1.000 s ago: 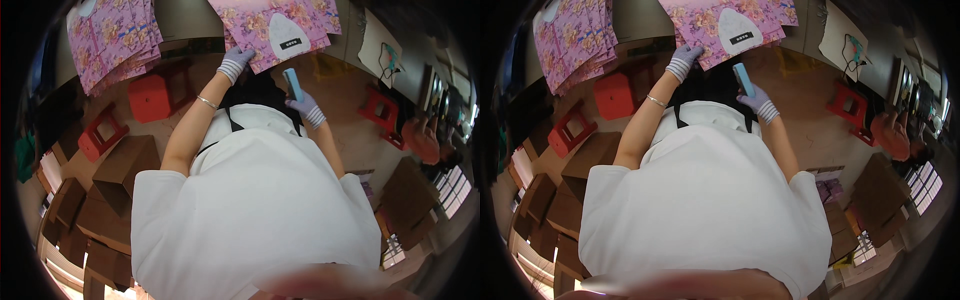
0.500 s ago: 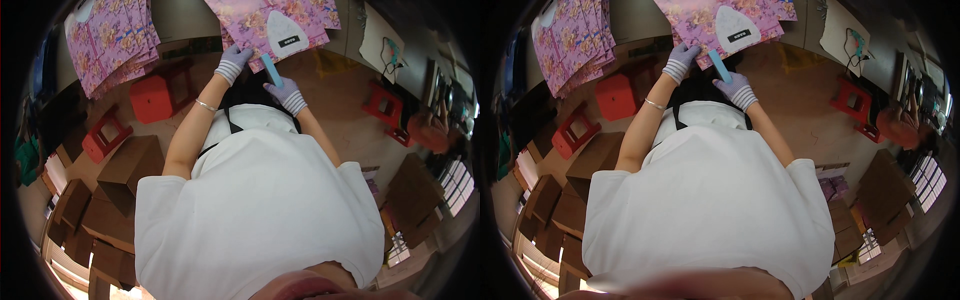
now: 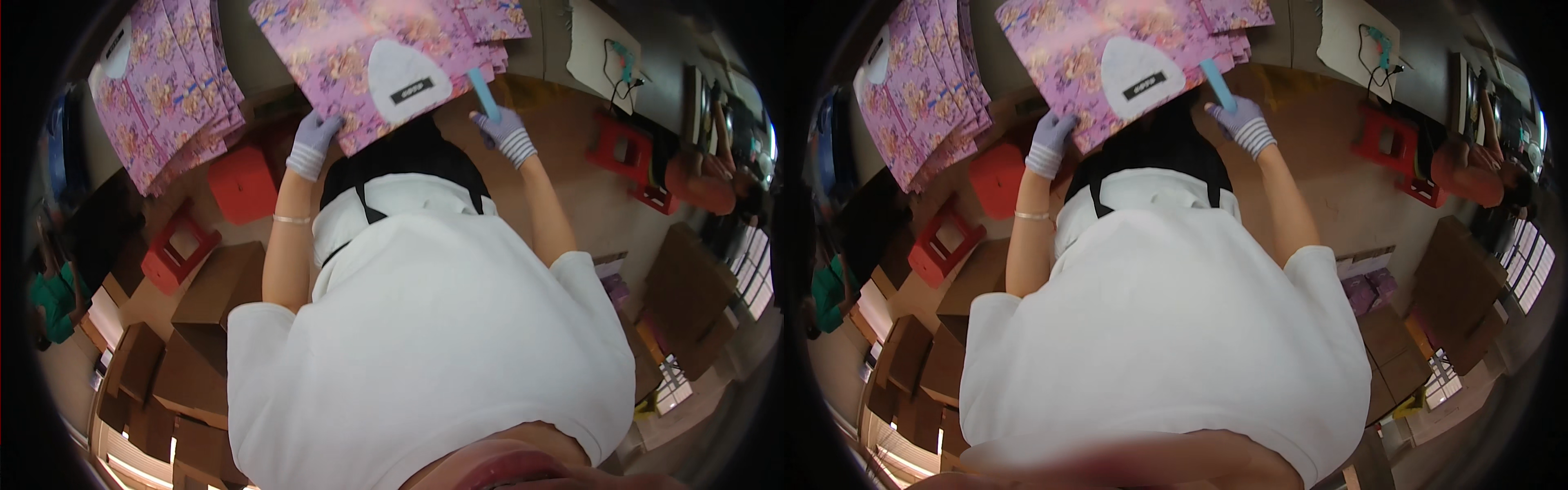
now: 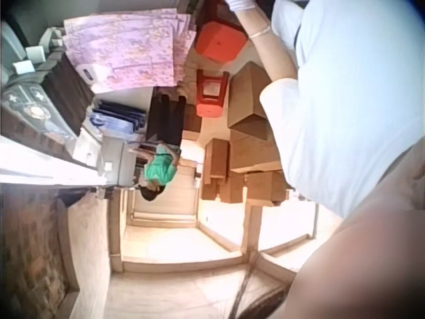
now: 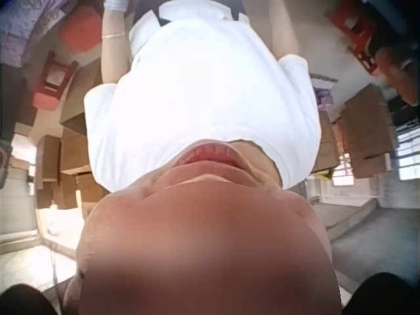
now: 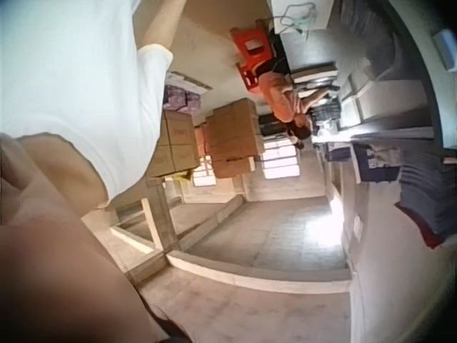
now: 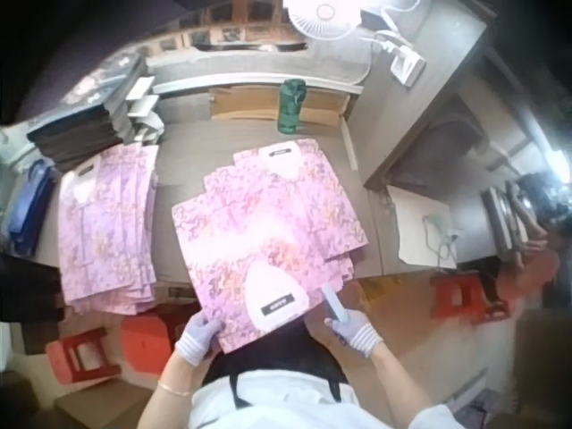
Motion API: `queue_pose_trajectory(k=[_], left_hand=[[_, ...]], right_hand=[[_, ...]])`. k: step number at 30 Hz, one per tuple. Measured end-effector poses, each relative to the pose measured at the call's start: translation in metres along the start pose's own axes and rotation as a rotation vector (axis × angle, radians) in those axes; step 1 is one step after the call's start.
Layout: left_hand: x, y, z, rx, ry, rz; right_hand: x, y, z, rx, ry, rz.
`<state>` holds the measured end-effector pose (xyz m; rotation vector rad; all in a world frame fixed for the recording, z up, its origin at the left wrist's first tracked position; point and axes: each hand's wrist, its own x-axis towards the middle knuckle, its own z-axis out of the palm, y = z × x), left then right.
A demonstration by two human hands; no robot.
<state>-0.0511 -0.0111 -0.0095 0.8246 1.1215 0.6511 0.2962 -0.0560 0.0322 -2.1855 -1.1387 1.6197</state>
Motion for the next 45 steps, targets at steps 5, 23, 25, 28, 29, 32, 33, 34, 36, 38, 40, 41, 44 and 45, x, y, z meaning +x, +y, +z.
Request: queue_pose_trajectory(k=[5, 23, 25, 28, 29, 32, 33, 34, 36, 38, 40, 41, 44, 45], left_hand=[[-0.034, 0.023, -0.013, -0.195, 0.061, 0.065], [-0.034, 0.001, -0.035, -0.237, 0.100, -0.002], [-0.004, 0.009, -0.017, -0.142, 0.104, 0.038], [0.043, 0.024, 0.015, -0.151, 0.058, 0.042], [0.058, 0.029, 0.026, -0.123, 0.082, 0.057], [0.096, 0.044, 0.036, 0.571, 0.120, -0.118], [0.099, 0.044, 0.037, 0.649, 0.125, -0.116], [0.100, 0.043, 0.036, 0.726, 0.133, -0.116], [0.089, 0.052, 0.044, 0.898, 0.214, -0.080], [0.048, 0.083, 0.062, 1.097, 0.360, -0.012], [0.033, 0.074, 0.070, 0.671, 0.114, -0.067], [0.030, 0.058, 0.077, 0.341, -0.037, -0.094], [0.033, 0.035, 0.083, -0.279, -0.291, -0.238], [0.034, 0.034, 0.083, -0.340, -0.251, -0.267]], right_hand=[[0.039, 0.024, -0.056, -0.465, 0.089, -0.287], [0.033, -0.136, -0.221, -0.223, 0.605, -0.505], [-0.014, -0.172, -0.228, -0.433, 0.777, -0.634], [-0.065, -0.210, -0.221, -0.622, 0.857, -0.895], [-0.078, -0.220, -0.212, -0.669, 0.866, -0.972], [-0.106, -0.238, -0.184, -0.753, 0.876, -1.113], [-0.113, -0.237, -0.176, -0.741, 0.883, -1.085], [-0.119, -0.236, -0.171, -0.728, 0.886, -1.061], [-0.127, -0.224, -0.163, -0.450, 0.791, -1.035], [-0.125, -0.206, -0.157, -0.157, 0.724, -0.968], [-0.116, -0.184, -0.152, 0.135, 0.629, -0.894], [-0.107, -0.169, -0.148, 0.275, 0.620, -0.862], [-0.051, -0.104, -0.132, 0.379, 0.577, -0.610], [-0.029, -0.079, -0.125, 0.379, 0.548, -0.447]])
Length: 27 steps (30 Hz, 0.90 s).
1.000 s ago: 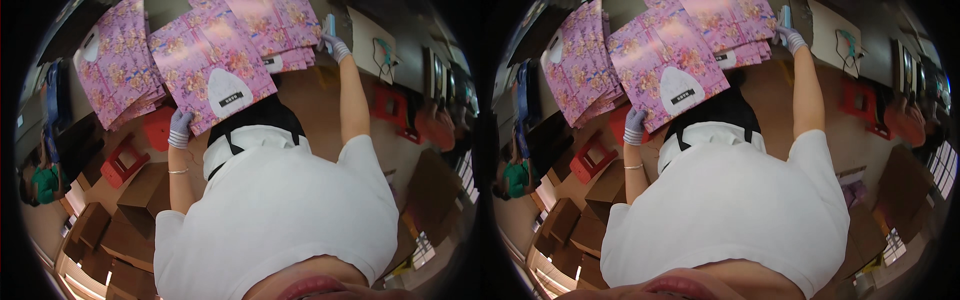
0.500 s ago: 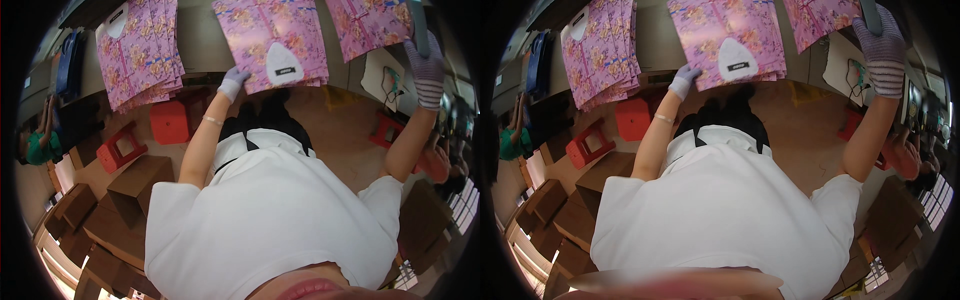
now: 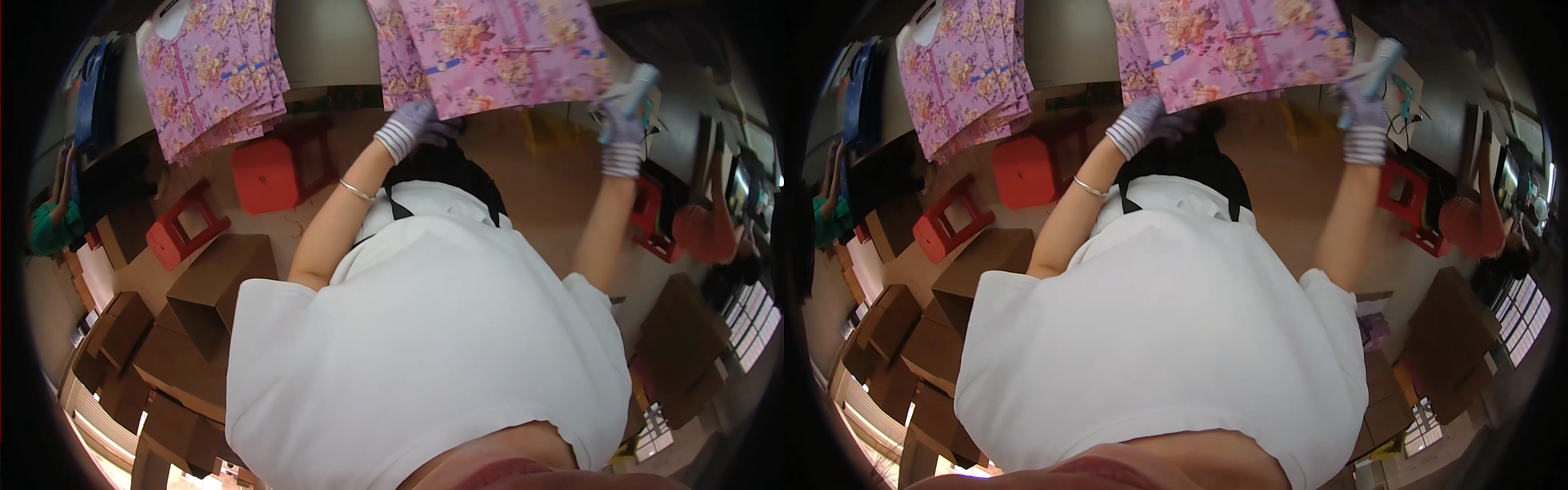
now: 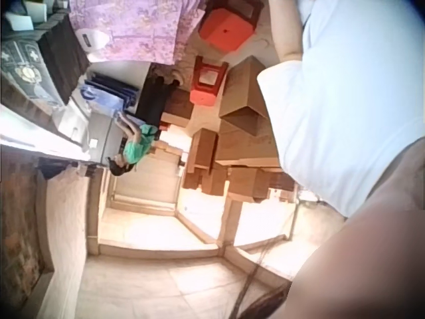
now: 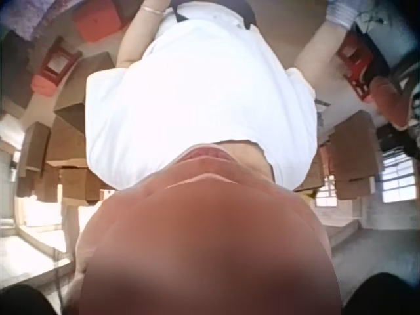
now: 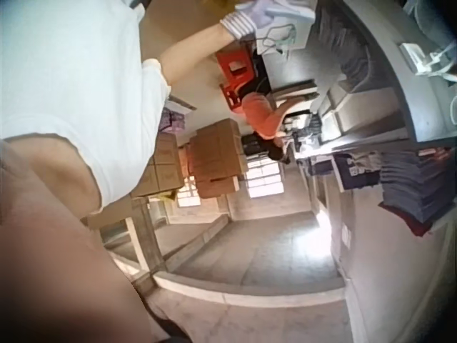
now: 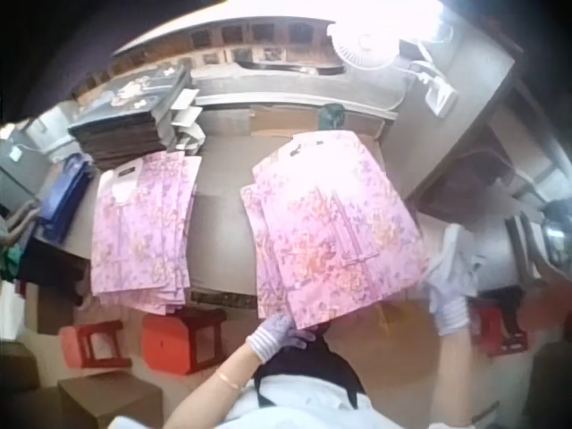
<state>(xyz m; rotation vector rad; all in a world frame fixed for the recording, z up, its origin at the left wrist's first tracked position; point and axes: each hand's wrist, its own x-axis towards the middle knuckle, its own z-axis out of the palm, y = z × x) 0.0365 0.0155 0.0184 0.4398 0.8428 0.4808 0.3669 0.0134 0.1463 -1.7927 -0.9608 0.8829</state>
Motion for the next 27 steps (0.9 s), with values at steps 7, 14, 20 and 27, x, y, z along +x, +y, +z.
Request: queue_pose_trajectory(k=[7, 14, 20, 27], left_hand=[[0.013, 0.011, -0.029, -0.009, 0.101, -0.117], [0.031, -0.024, -0.027, 0.263, 0.231, -0.020], [0.024, -0.018, 0.001, 0.151, 0.187, 0.015], [0.017, -0.019, 0.015, 0.170, 0.206, 0.057]], right_hand=[[0.010, 0.161, 0.026, -0.045, -0.229, 0.214], [-0.068, 0.130, 0.031, -0.233, -0.263, 0.389], [-0.135, 0.133, 0.103, 0.166, -0.666, 0.592], [-0.125, 0.102, 0.131, 0.087, -0.553, 0.511]])
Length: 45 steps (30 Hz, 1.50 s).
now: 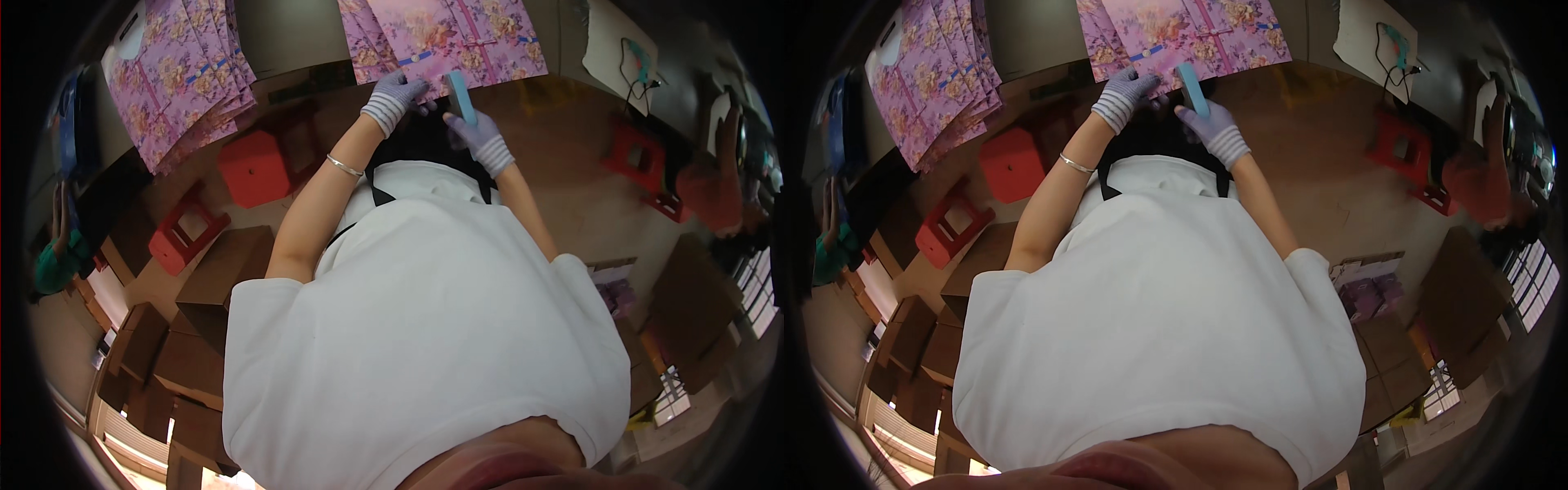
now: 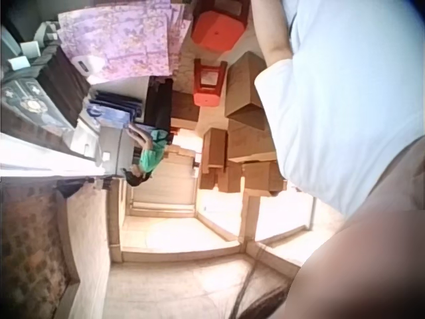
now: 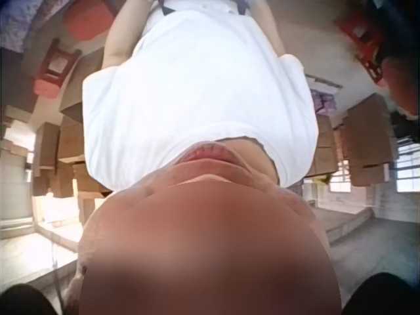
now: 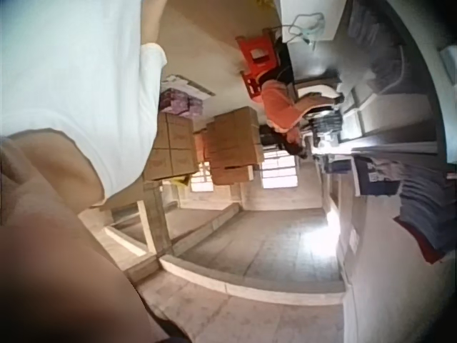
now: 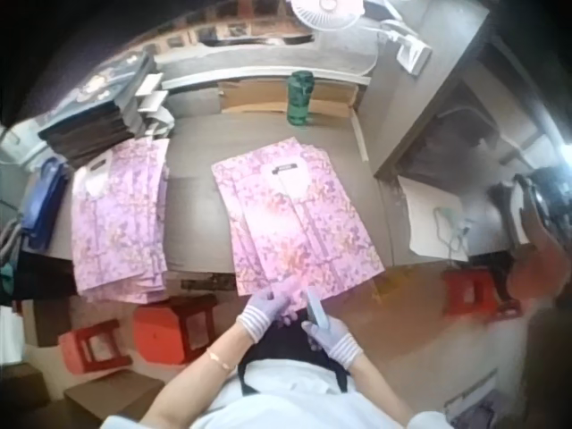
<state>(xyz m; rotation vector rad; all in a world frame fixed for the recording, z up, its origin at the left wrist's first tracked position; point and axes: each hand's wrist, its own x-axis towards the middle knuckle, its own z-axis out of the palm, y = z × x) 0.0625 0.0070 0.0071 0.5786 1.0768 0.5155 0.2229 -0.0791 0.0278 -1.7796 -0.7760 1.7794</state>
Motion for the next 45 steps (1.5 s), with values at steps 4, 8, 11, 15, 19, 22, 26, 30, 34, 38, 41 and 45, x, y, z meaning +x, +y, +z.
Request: queue_pose_trajectory(k=[4, 8, 11, 15, 19, 22, 26, 30, 34, 38, 41, 45], left_hand=[[0.000, -0.004, -0.003, 0.028, 0.017, 0.052], [-0.011, 0.003, -0.015, 0.076, 0.026, 0.038], [-0.018, -0.001, -0.040, -0.043, -0.040, 0.128], [-0.028, -0.004, -0.050, -0.136, -0.284, 0.291], [-0.030, -0.008, -0.021, -0.018, -0.473, 0.413], [-0.014, -0.017, -0.008, 0.408, -0.283, 0.612], [-0.004, -0.001, -0.044, 0.677, -0.062, 0.529], [0.002, 0.028, -0.138, 0.110, 0.027, 0.149], [0.000, 0.065, -0.157, 0.248, 0.143, 0.354], [-0.006, 0.079, -0.164, -0.074, 0.109, 0.418], [-0.021, 0.081, -0.138, -0.728, -0.245, 0.427], [0.010, 0.014, -0.108, -0.318, -0.063, 0.570]], right_hand=[[0.010, 0.007, 0.012, -0.131, 0.106, -0.075], [0.016, 0.012, -0.006, 0.009, -0.048, -0.104], [0.021, 0.026, -0.049, 0.350, 0.071, -0.092], [0.013, 0.012, -0.068, 0.069, 0.224, 0.076], [0.004, 0.009, -0.031, 0.224, 0.251, 0.000], [-0.013, 0.016, -0.013, 0.148, -0.070, -0.293], [-0.037, 0.032, -0.065, -0.189, 0.022, -0.230], [-0.023, 0.079, -0.146, 0.392, 0.214, -0.053], [-0.015, 0.071, -0.149, 0.779, 0.143, 0.029], [-0.002, 0.062, -0.112, 0.680, 0.055, 0.147], [0.010, 0.071, -0.089, 0.810, -0.016, 0.138], [0.022, 0.046, -0.041, 0.733, 0.031, 0.119]])
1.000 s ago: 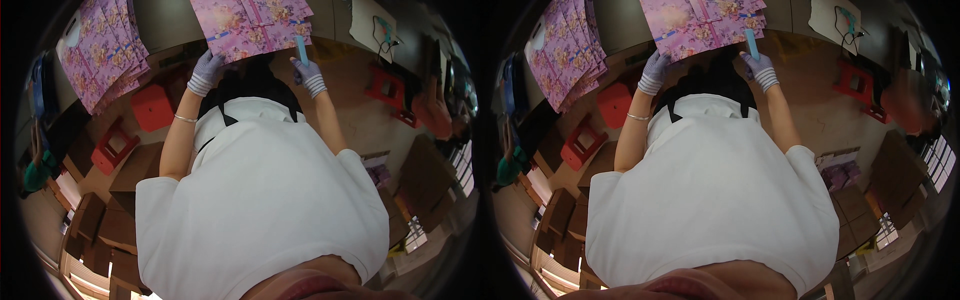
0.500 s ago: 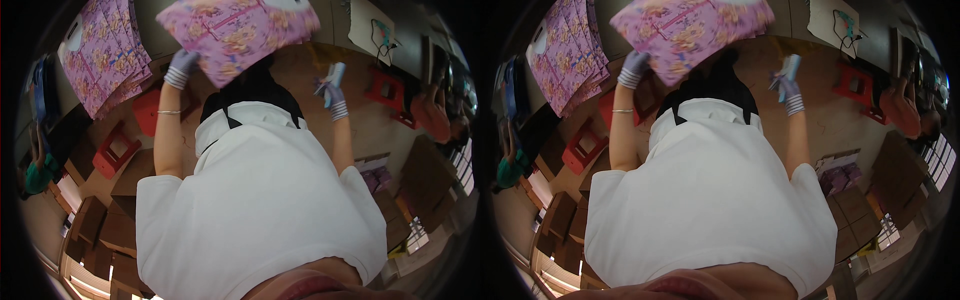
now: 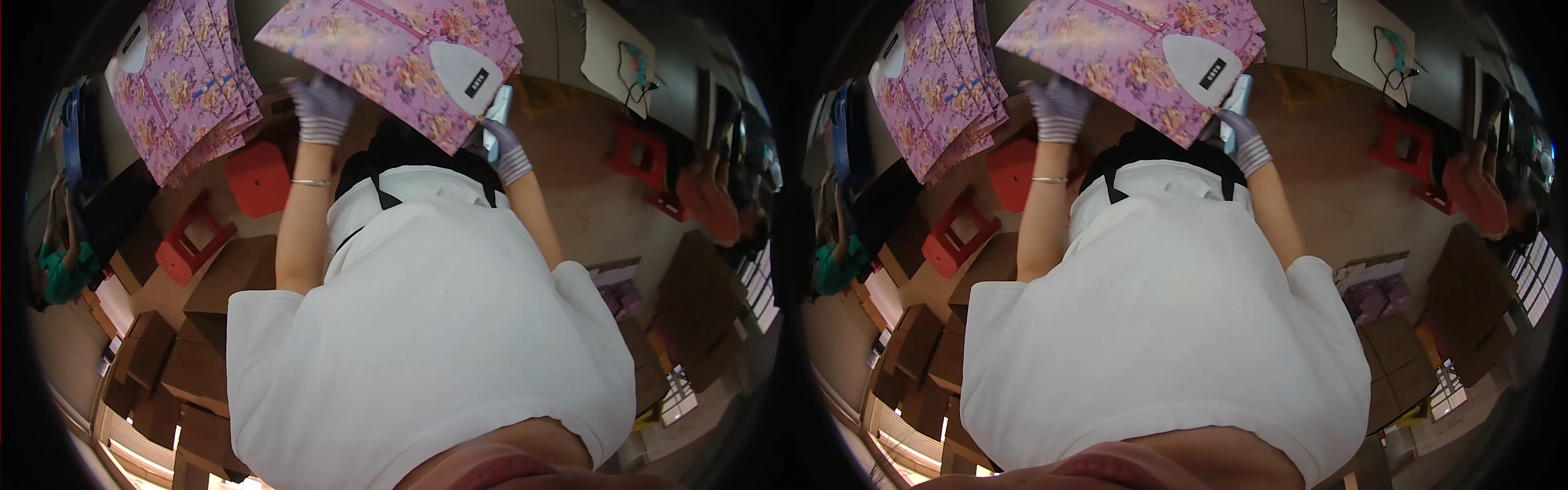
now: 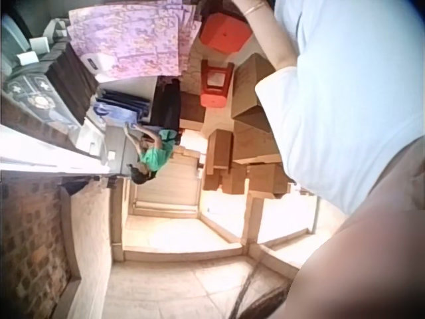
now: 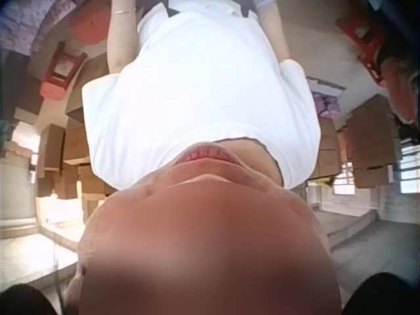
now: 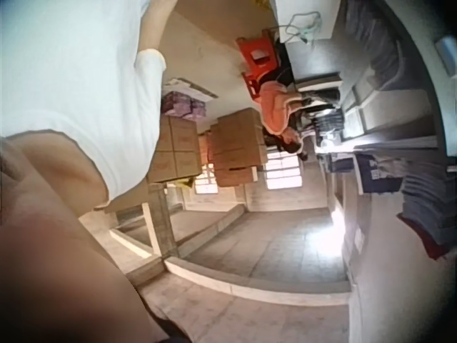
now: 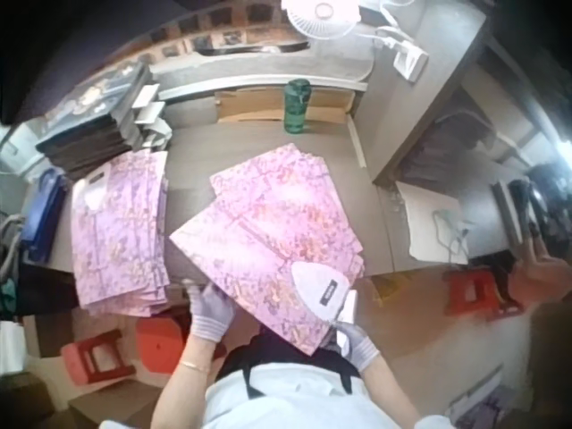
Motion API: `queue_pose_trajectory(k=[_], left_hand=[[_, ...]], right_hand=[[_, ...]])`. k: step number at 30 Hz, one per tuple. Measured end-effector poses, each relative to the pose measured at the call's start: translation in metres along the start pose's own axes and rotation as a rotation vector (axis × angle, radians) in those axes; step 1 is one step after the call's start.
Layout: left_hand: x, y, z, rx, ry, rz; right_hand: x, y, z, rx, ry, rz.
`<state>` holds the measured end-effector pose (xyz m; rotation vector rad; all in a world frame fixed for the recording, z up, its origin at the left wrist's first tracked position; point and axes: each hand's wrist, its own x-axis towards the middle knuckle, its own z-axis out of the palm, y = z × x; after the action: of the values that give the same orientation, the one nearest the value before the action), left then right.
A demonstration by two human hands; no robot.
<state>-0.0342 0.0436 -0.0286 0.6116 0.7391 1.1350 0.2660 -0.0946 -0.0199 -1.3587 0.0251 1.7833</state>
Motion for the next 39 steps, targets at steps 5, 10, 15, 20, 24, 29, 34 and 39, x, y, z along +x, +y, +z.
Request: queue_pose_trajectory(k=[5, 10, 15, 20, 24, 29, 34, 39], left_hand=[[-0.026, -0.056, 0.023, 0.072, 0.275, -0.425], [-0.026, -0.020, 0.041, 0.268, 0.344, -0.395], [-0.026, -0.037, 0.021, 0.279, 0.276, -0.312], [-0.027, -0.037, 0.027, 0.336, 0.237, -0.202], [-0.025, -0.027, 0.030, 0.465, 0.237, -0.169], [-0.028, -0.021, 0.036, 0.491, 0.234, -0.155], [-0.033, -0.024, 0.039, 0.472, 0.212, -0.159], [-0.033, -0.020, 0.040, 0.607, 0.203, -0.183]], right_hand=[[-0.010, -0.006, 0.050, -0.123, -0.116, 0.070], [-0.009, -0.011, 0.024, -0.836, -0.118, 0.098], [-0.021, 0.001, 0.037, -1.212, -0.271, 0.016], [-0.018, 0.012, 0.062, -1.255, -0.262, -0.165], [-0.027, 0.006, 0.081, -1.395, -0.209, -0.253], [-0.030, 0.007, 0.083, -1.423, -0.219, -0.290], [-0.024, 0.006, 0.097, -1.412, -0.168, -0.316], [-0.018, 0.011, 0.101, -1.440, -0.149, -0.195]])
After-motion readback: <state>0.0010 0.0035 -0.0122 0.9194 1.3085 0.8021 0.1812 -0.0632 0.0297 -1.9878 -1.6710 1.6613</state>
